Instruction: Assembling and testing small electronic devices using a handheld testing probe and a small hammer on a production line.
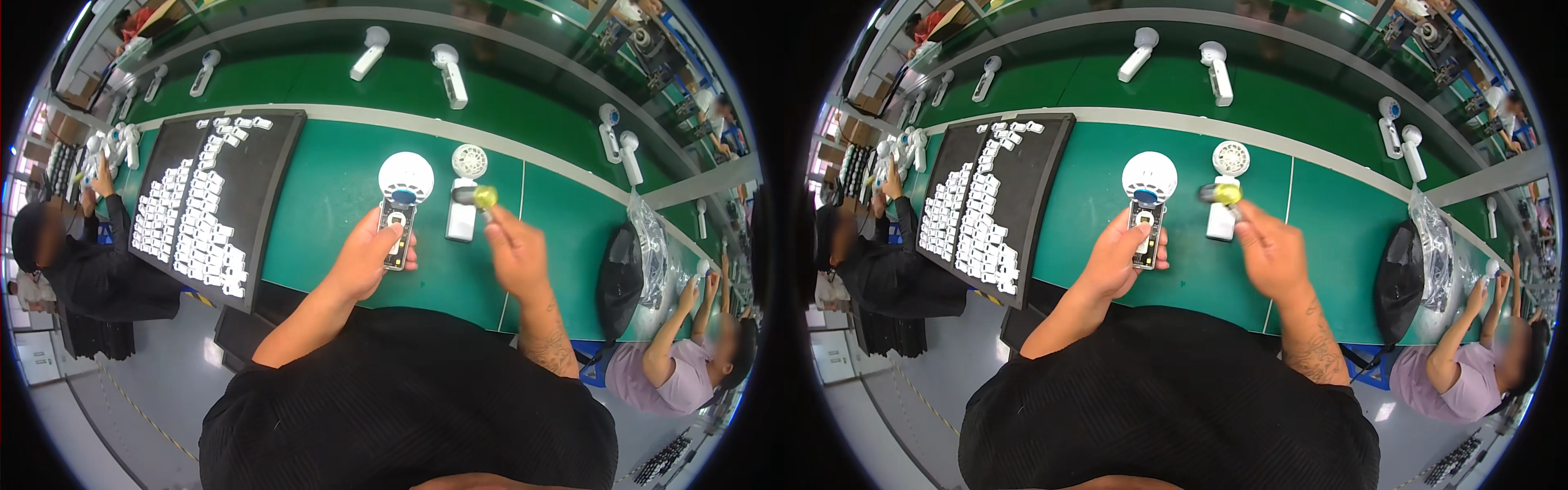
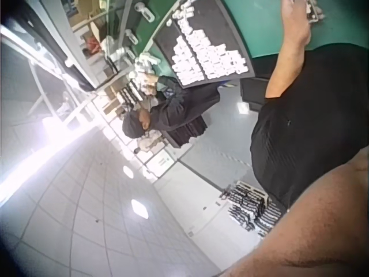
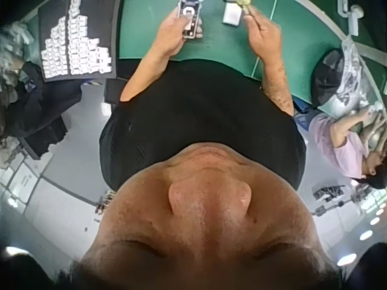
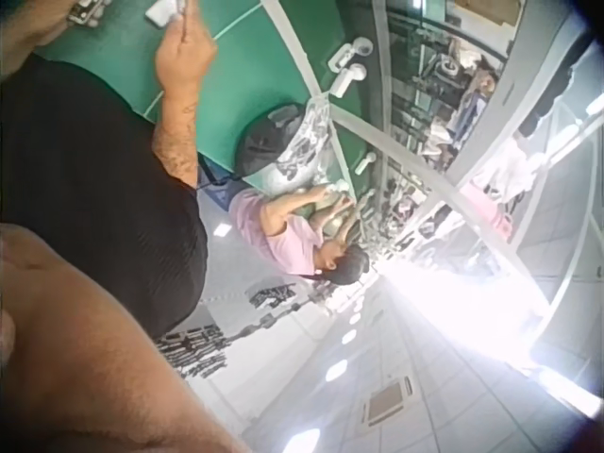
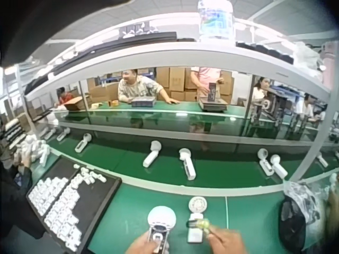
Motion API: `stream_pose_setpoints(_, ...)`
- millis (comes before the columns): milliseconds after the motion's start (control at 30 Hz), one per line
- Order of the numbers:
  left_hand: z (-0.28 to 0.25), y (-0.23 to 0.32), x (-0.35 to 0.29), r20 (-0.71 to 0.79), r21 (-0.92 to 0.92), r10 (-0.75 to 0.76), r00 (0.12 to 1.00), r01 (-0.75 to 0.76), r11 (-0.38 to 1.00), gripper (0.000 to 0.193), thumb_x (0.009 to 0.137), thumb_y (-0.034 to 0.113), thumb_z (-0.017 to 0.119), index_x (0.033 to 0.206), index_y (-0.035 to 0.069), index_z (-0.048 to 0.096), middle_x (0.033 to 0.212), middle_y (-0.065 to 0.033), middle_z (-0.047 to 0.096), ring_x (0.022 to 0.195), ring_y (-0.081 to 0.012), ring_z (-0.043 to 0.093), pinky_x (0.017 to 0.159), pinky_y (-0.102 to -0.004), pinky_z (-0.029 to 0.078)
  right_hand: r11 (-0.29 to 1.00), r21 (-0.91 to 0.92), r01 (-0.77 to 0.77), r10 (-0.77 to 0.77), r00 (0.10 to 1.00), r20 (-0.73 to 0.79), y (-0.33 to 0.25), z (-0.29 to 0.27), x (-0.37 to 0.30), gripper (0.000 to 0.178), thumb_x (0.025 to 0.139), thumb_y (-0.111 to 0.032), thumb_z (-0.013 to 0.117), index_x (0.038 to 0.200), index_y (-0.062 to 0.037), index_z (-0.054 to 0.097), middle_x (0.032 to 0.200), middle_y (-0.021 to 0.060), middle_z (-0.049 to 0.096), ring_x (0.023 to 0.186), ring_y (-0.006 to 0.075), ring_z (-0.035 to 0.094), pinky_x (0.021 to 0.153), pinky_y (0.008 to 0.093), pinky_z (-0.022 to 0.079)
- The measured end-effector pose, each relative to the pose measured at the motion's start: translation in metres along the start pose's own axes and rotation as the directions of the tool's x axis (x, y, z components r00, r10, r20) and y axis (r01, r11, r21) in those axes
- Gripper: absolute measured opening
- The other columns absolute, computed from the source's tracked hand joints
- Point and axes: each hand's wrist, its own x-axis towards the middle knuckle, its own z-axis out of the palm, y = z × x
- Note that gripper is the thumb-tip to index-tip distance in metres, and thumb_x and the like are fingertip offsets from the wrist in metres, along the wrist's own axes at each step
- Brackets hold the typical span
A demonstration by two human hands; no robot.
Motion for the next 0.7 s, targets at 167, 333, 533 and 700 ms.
stream_pose_setpoints(167, 0.002, 0.006, 0.002, 0.023, 0.016, 0.027, 0.999, -0.027, 1.0, 0.028, 0.104, 0.014, 0.048, 0.129, 0.002, 0.049, 0.104, -0.0117, 0.063, 0.085, -0.0184, 0.065, 0.073, -0.0355, 0.058, 0.948, -0.13, -0.29, 0.274, 0.953, -0.127, 0.043, -0.03, -0.001, 0.03, 0.1, -0.014, 0.06, 0.127, -0.0037, 0.069, 0.08, 0.0111, 0.068, 0.066, 0.017, 0.06, 0.066, 0.0291, 0.05)
stream_pose_setpoints(333, -0.004, 0.006, 0.004, 0.113, 0.042, 0.063, 0.992, -0.068, 0.997, 0.029, 0.102, 0.013, 0.049, 0.129, 0.001, 0.049, 0.104, -0.013, 0.062, 0.084, -0.0195, 0.064, 0.072, -0.0354, 0.057, 0.897, -0.199, -0.395, 0.361, 0.914, -0.187, 0.067, -0.042, -0.005, 0.03, 0.101, -0.016, 0.059, 0.127, -0.0025, 0.068, 0.089, 0.0148, 0.071, 0.079, 0.0179, 0.067, 0.076, 0.0304, 0.052)
stream_pose_setpoints(533, -0.003, 0.008, 0.005, 0.117, -0.022, 0.045, 0.992, -0.042, 0.999, 0.033, 0.1, 0.013, 0.048, 0.131, 0.0, 0.048, 0.103, -0.0137, 0.062, 0.083, -0.0206, 0.064, 0.071, -0.0354, 0.056, 0.853, -0.331, -0.404, 0.382, 0.915, -0.131, 0.077, -0.031, -0.006, 0.029, 0.1, -0.018, 0.06, 0.125, -0.0066, 0.07, 0.094, 0.0196, 0.072, 0.084, 0.0334, 0.071, 0.077, 0.0386, 0.054)
stream_pose_setpoints(700, -0.007, 0.005, 0.009, 0.137, 0.058, 0.108, 0.985, -0.117, 0.991, 0.035, 0.1, 0.015, 0.05, 0.131, -0.001, 0.048, 0.103, -0.0139, 0.063, 0.083, -0.0212, 0.065, 0.072, -0.0355, 0.056, 0.862, -0.335, -0.381, 0.356, 0.925, -0.136, 0.075, -0.03, -0.005, 0.028, 0.099, -0.022, 0.061, 0.123, -0.0108, 0.071, 0.093, 0.0203, 0.072, 0.085, 0.0408, 0.069, 0.075, 0.045, 0.055)
